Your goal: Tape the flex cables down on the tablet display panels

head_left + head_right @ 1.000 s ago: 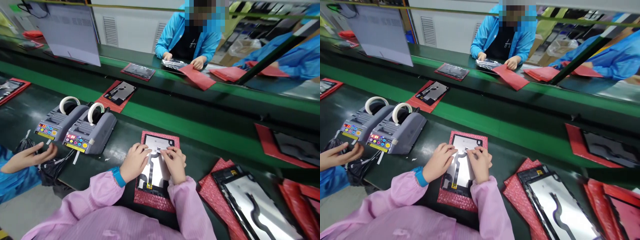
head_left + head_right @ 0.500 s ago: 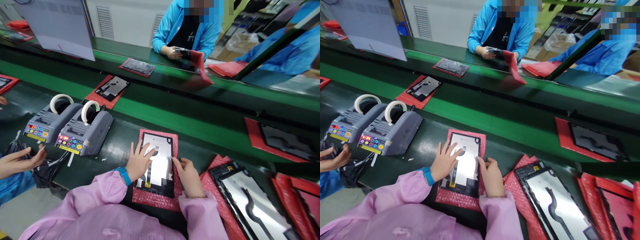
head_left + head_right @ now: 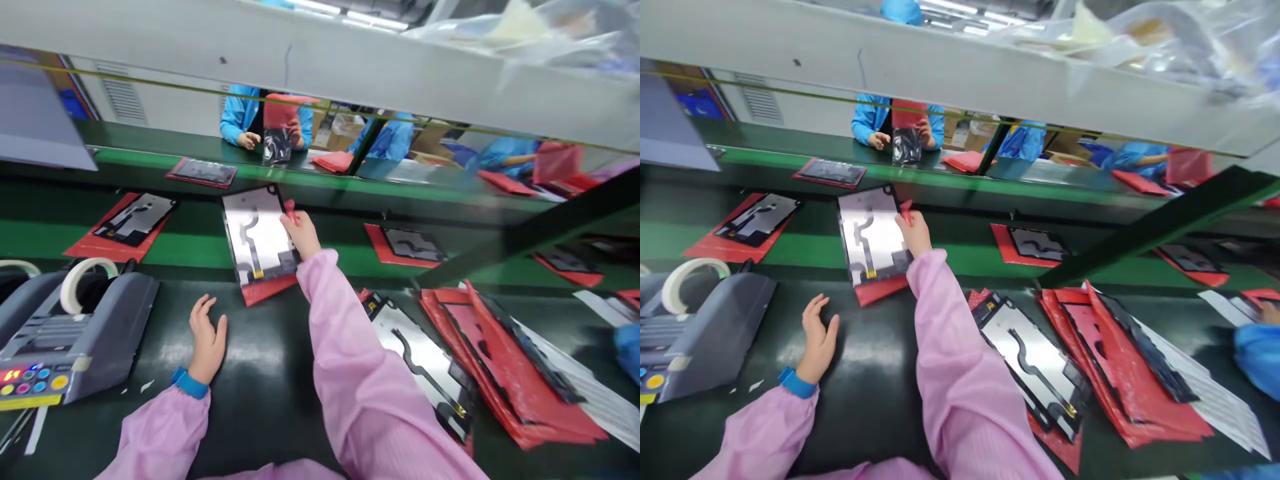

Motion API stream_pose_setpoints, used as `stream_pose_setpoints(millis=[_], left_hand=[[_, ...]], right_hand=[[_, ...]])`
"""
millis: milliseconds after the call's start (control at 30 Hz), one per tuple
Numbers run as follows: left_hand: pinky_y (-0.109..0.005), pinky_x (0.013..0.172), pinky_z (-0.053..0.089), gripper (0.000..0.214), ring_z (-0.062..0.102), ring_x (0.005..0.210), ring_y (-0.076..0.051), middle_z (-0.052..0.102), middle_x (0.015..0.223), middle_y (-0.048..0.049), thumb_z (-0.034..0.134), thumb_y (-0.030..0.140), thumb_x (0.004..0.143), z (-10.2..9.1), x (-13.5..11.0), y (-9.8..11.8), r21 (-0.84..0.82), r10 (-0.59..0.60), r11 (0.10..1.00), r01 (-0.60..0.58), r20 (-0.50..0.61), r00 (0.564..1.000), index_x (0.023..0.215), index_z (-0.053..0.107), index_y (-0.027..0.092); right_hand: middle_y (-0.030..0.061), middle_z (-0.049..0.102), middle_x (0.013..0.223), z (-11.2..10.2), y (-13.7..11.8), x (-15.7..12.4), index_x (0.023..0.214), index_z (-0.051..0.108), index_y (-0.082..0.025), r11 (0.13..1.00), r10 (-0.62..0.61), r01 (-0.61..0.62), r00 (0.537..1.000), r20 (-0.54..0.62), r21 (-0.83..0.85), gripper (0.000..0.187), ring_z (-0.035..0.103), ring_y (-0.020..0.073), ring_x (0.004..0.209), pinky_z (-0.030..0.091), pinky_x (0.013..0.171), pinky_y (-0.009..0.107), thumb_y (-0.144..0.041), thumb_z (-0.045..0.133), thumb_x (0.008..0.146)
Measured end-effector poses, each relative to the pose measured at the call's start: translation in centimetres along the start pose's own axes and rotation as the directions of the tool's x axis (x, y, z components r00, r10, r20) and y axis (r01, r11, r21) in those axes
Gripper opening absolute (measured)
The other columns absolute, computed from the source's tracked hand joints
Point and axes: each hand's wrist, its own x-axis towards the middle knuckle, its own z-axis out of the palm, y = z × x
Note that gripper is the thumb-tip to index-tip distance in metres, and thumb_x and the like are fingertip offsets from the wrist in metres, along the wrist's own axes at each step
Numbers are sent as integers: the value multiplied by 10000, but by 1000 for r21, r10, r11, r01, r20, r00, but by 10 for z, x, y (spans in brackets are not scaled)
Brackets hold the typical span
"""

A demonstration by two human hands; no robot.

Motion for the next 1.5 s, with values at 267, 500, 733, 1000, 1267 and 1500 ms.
stream_pose_setpoints(millis=[267,500,733,1000,1267,1500], left_hand=[[-521,1133,316,351,421,1302,-274,465,1321,-134,472,299,941,-4,0,-5,-19,16,1000,-15,76,997,1276,453,195],[-371,951,475,263,589,1075,-216,588,1151,-96,430,295,948,8,-12,19,-215,-67,965,148,345,936,1156,553,193],[-256,670,458,271,569,702,-132,617,836,-39,440,358,962,64,-54,103,-336,26,848,410,799,601,1023,621,166],[-255,630,500,469,640,773,-146,623,935,-75,664,569,805,105,-75,161,-328,131,518,790,943,306,959,584,133],[-231,439,429,607,603,449,-149,652,612,-55,611,738,752,122,-81,149,4,-84,509,860,995,45,867,511,150],[-473,902,504,948,680,1070,-349,652,1227,-256,312,882,776,116,-62,177,128,270,92,987,951,-149,1219,574,87]], right_hand=[[163,551,1350,-62,46,-92,1355,474,-161,893,-293,266,956,-20,-362,519,492,289,1256,350,1066,462,-409,550,906],[132,647,1096,-151,165,-277,1146,619,-200,728,-129,85,991,-15,-680,335,607,284,1015,477,880,466,-432,464,959],[138,660,1025,-191,186,-293,1207,631,-169,567,-252,180,967,38,-804,401,614,267,908,510,814,419,-431,423,984],[87,635,894,-194,185,-287,1085,660,-176,774,-135,137,990,51,-618,305,629,225,811,541,759,379,-378,465,966],[72,680,931,-220,168,-289,1001,655,-201,739,-299,296,949,98,-605,215,654,231,879,532,804,386,-342,499,956],[60,708,912,-237,90,-316,1068,671,-229,608,-581,530,805,124,-591,220,650,180,801,514,746,310,-230,474,970]])
